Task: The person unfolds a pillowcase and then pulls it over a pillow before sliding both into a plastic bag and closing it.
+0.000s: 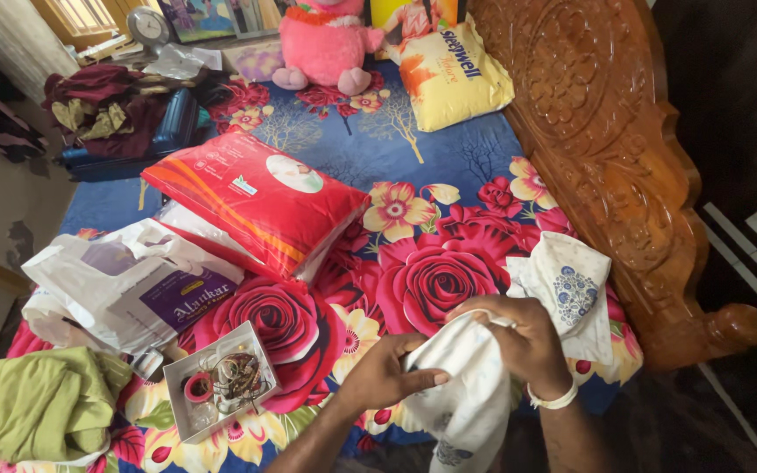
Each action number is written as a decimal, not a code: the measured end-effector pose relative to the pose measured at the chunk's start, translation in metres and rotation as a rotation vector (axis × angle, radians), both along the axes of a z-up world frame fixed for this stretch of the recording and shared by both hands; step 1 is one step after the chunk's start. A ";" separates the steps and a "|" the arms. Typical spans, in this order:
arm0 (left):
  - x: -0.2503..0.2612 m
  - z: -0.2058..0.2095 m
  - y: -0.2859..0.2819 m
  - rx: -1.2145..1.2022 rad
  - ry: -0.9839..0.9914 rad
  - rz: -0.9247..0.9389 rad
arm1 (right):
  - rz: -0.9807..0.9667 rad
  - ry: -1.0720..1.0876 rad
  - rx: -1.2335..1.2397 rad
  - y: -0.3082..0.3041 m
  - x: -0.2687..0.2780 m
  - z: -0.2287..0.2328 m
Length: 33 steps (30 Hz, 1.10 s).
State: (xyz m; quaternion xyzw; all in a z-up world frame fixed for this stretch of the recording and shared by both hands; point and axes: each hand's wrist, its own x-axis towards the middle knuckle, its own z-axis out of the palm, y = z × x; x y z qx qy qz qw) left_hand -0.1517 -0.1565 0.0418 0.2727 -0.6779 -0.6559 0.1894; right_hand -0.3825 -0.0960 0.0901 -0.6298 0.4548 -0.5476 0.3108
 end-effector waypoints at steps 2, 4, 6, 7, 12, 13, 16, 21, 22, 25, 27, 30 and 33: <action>0.005 -0.007 -0.004 -0.171 -0.052 0.038 | -0.125 0.054 -0.030 0.000 -0.004 0.001; 0.015 -0.011 -0.014 -0.425 -0.144 0.106 | -0.250 0.109 -0.058 0.001 -0.012 0.000; 0.035 -0.010 -0.033 -0.665 -0.257 0.178 | -0.455 0.076 -0.187 0.000 -0.024 -0.001; 0.047 -0.009 -0.042 -0.821 -0.331 0.223 | -0.521 0.065 -0.219 0.000 -0.032 0.000; 0.080 0.013 -0.069 -0.871 -0.367 0.578 | -0.724 -0.013 -0.277 0.002 -0.055 -0.002; 0.079 0.019 -0.073 -0.868 -0.370 0.581 | -0.714 -0.083 -0.299 -0.003 -0.059 -0.005; 0.076 0.032 -0.083 -0.906 -0.347 0.723 | -0.729 -0.236 -0.333 -0.011 -0.074 -0.015; 0.074 0.032 -0.095 -0.469 -0.061 0.872 | -0.822 -0.237 -0.180 -0.022 -0.100 -0.031; 0.077 0.031 -0.098 -0.470 -0.061 0.871 | -0.822 -0.175 -0.155 -0.019 -0.102 -0.032; 0.081 0.033 -0.100 -0.411 -0.026 0.875 | -0.800 -0.223 -0.186 -0.019 -0.108 -0.035; 0.077 0.041 -0.096 -0.519 -0.030 0.796 | -0.774 -0.331 -0.240 -0.020 -0.109 -0.037; 0.068 0.055 -0.091 -0.416 0.105 0.853 | -0.791 0.008 -0.173 -0.020 -0.109 -0.036; 0.062 0.063 -0.083 -0.516 0.101 0.836 | -0.836 -0.334 -0.279 -0.016 -0.116 -0.033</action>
